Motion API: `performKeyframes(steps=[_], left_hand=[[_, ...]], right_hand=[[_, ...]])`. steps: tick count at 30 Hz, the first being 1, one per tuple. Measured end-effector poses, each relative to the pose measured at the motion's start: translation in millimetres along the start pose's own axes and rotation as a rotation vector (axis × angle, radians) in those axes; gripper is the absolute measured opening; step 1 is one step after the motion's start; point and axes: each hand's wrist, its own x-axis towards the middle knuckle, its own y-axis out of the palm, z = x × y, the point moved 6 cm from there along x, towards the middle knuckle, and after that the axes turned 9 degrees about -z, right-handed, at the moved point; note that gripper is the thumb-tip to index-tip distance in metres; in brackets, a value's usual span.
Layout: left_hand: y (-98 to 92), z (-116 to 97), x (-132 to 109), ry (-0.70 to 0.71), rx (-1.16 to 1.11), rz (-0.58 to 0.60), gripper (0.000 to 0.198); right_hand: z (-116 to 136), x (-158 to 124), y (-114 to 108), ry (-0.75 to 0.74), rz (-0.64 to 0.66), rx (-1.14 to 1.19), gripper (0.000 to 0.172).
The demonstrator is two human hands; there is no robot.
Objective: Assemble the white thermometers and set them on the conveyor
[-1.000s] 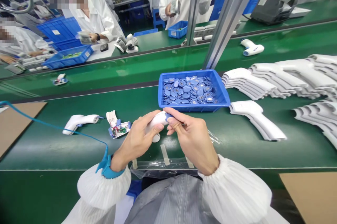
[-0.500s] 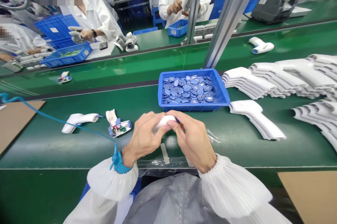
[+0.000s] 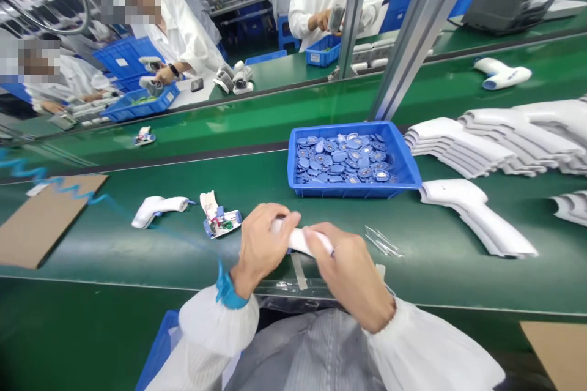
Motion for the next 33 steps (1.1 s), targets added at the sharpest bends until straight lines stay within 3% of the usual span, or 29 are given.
performKeyframes(steps=[2, 4, 5, 7, 10, 13, 16, 18, 20, 21, 23, 24, 26, 29, 31, 33], left_hand=[[-10.2, 2.7, -7.4, 0.017, -0.071, -0.139, 0.028], [-12.7, 16.2, -9.4, -0.076, -0.059, -0.262, 0.037], [-10.2, 24.8, -6.9, -0.145, -0.041, -0.282, 0.043], [0.5, 38.3, 5.7, -0.232, -0.008, -0.226, 0.050], [17.8, 43.0, 31.7, -0.191, 0.039, -0.067, 0.053], [24.0, 40.1, 44.1, -0.138, 0.079, 0.003, 0.053], [14.8, 36.9, 40.1, -0.074, 0.083, 0.074, 0.050], [0.3, 41.0, 38.1, -0.015, 0.110, 0.201, 0.048], [-26.8, 62.1, 49.2, -0.105, 0.178, 0.267, 0.045], [-45.4, 78.2, 61.9, -0.205, 0.224, 0.246, 0.045], [-88.7, 113.7, 98.6, -0.449, 0.310, 0.092, 0.043], [-106.5, 127.1, 121.4, -0.500, 0.335, 0.030, 0.043], [-133.6, 149.2, 166.5, -0.576, 0.339, -0.076, 0.044], [-154.0, 168.2, 207.5, -0.643, 0.307, -0.176, 0.039], [-158.3, 171.0, 205.3, -0.650, 0.288, -0.212, 0.029], [-157.4, 166.8, 180.4, -0.628, 0.251, -0.236, 0.025]], right_hand=[[-18.7, 0.8, 9.7, 0.315, 0.155, 0.134, 0.057], [-22.6, -2.2, 23.2, 0.441, 0.330, 0.213, 0.060], [-18.7, -1.8, 28.0, 0.386, 0.367, 0.204, 0.057], [-3.6, 1.5, 32.6, 0.116, 0.308, 0.071, 0.046], [16.6, 0.3, 41.3, -0.241, 0.181, -0.259, 0.036], [19.5, 1.3, 48.9, -0.308, 0.172, -0.403, 0.040], [18.1, 4.0, 43.2, -0.343, 0.197, -0.379, 0.041], [15.2, 6.0, 33.6, -0.363, 0.197, -0.319, 0.039], [13.7, 10.5, 21.5, -0.402, 0.074, -0.271, 0.040], [14.7, 13.3, 18.0, -0.437, -0.019, -0.270, 0.043], [23.9, 18.5, 25.6, -0.548, -0.165, -0.298, 0.045], [32.7, 21.4, 39.0, -0.619, -0.181, -0.320, 0.043], [55.2, 28.8, 81.6, -0.741, -0.085, -0.381, 0.042], [86.5, 42.5, 147.6, -0.775, 0.113, -0.484, 0.046], [98.4, 50.0, 171.5, -0.743, 0.155, -0.507, 0.034], [101.1, 54.7, 175.5, -0.690, 0.124, -0.483, 0.020]])
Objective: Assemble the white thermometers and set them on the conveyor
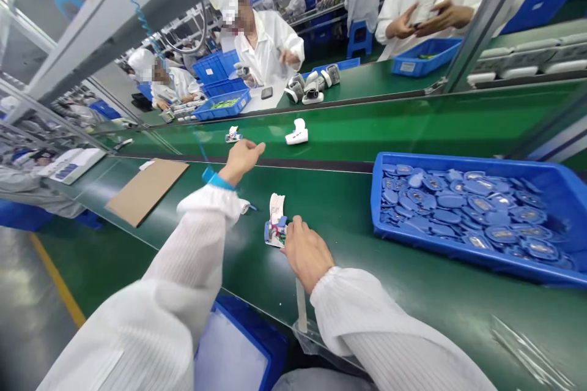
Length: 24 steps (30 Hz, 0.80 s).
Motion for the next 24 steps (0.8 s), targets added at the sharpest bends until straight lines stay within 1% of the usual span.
performKeyframes(steps=[1, 2, 4, 5, 6, 8, 9, 10, 11, 13, 16, 17, 19, 21, 23, 24], left_hand=[[-1.7, 7.4, -17.8, 0.012, -0.032, -0.004, 0.027], [-2.5, 14.9, -38.9, 0.022, -0.068, -0.005, 0.032], [-0.7, 27.3, -86.7, 0.017, -0.159, -0.008, 0.042], [3.2, 31.0, -111.6, -0.006, -0.229, 0.008, 0.047], [10.0, 33.9, -136.0, -0.079, -0.385, 0.048, 0.050], [28.7, 32.5, -181.0, -0.236, -0.645, 0.177, 0.048], [37.1, 27.8, -200.1, -0.277, -0.741, 0.242, 0.044], [43.5, 22.1, -216.2, -0.286, -0.810, 0.293, 0.039], [48.1, 16.1, -229.6, -0.261, -0.850, 0.337, 0.035], [54.6, 6.3, -250.6, -0.152, -0.848, 0.422, 0.031], [64.7, 5.6, -271.0, -0.038, -0.726, 0.515, 0.045], [68.0, 7.4, -274.6, -0.025, -0.694, 0.530, 0.045], [72.6, 9.3, -278.3, -0.005, -0.659, 0.545, 0.034], [74.5, 6.1, -280.6, 0.044, -0.603, 0.577, 0.024], [72.3, -2.6, -283.0, 0.144, -0.533, 0.606, 0.021], [69.8, -8.2, -284.4, 0.211, -0.498, 0.612, 0.020]], right_hand=[[-3.5, -1.3, -2.1, 0.046, -0.023, 0.012, 0.020], [-8.2, -4.9, -5.8, 0.098, -0.051, 0.026, 0.022], [-17.7, -16.6, -15.2, 0.201, -0.115, 0.046, 0.031], [-21.2, -23.9, -19.7, 0.241, -0.146, 0.064, 0.033], [-23.3, -31.7, -23.3, 0.265, -0.167, 0.105, 0.033], [-24.6, -48.2, -27.3, 0.271, -0.169, 0.243, 0.028], [-25.3, -57.1, -28.4, 0.267, -0.152, 0.323, 0.024], [-26.8, -66.2, -29.8, 0.267, -0.132, 0.397, 0.020], [-29.5, -75.5, -31.8, 0.275, -0.116, 0.454, 0.018], [-38.2, -93.1, -40.1, 0.307, -0.135, 0.504, 0.020], [-49.6, -114.1, -56.7, 0.309, -0.184, 0.505, 0.023], [-52.2, -119.5, -62.0, 0.301, -0.176, 0.472, 0.024], [-57.7, -128.0, -75.9, 0.296, -0.184, 0.358, 0.024], [-61.6, -132.2, -97.6, 0.262, -0.291, 0.214, 0.021], [-59.5, -131.7, -119.4, 0.151, -0.411, 0.085, 0.019], [-56.7, -130.1, -127.3, 0.077, -0.443, 0.031, 0.018]])
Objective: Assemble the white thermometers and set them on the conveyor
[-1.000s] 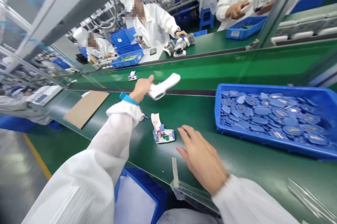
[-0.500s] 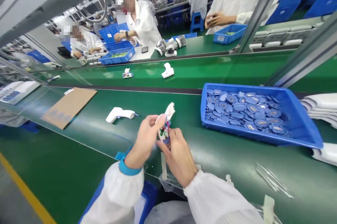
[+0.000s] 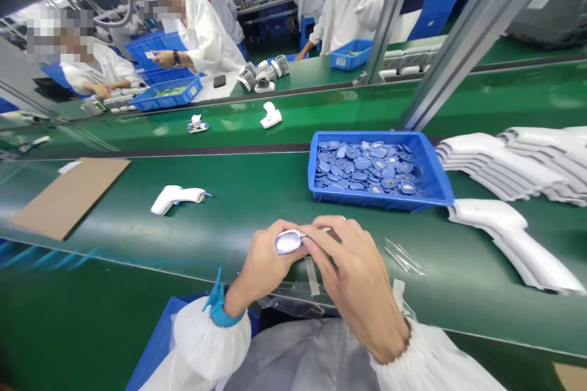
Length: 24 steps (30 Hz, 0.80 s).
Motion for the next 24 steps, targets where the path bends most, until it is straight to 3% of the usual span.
performKeyframes(steps=[3, 7, 9, 11, 13, 16, 17, 20, 24], left_hand=[[3.2, -19.4, -2.5, 0.164, 0.108, 0.055, 0.012], [10.0, -29.7, -1.4, 0.269, 0.197, 0.136, 0.011], [10.5, -26.8, 4.1, 0.255, 0.270, 0.104, 0.010], [8.2, -19.0, 10.8, 0.154, 0.258, 0.045, 0.005], [9.5, -8.8, 14.1, -0.012, 0.071, 0.071, 0.020], [19.7, -1.5, 10.0, -0.231, -0.310, 0.238, 0.035], [21.9, -1.3, 7.9, -0.285, -0.394, 0.275, 0.039], [25.0, -2.8, 4.4, -0.380, -0.490, 0.304, 0.049], [27.8, -4.6, 6.5, -0.396, -0.483, 0.283, 0.048]], right_hand=[[11.0, 9.6, -11.0, -0.190, -0.045, -0.071, 0.015], [28.7, 12.7, -28.6, -0.261, -0.104, -0.157, 0.017], [34.3, 11.2, -41.4, -0.264, -0.108, -0.201, 0.019], [24.4, 7.6, -54.6, -0.189, -0.103, -0.226, 0.021], [-7.6, -2.2, -60.5, -0.014, -0.040, -0.242, 0.032], [-79.9, -35.2, -55.6, 0.251, 0.108, -0.354, 0.055], [-103.2, -47.8, -56.5, 0.295, 0.098, -0.417, 0.060], [-159.4, -77.4, -71.7, 0.324, -0.061, -0.437, 0.057], [-219.2, -89.7, -123.4, 0.451, -0.317, -0.759, 0.066]])
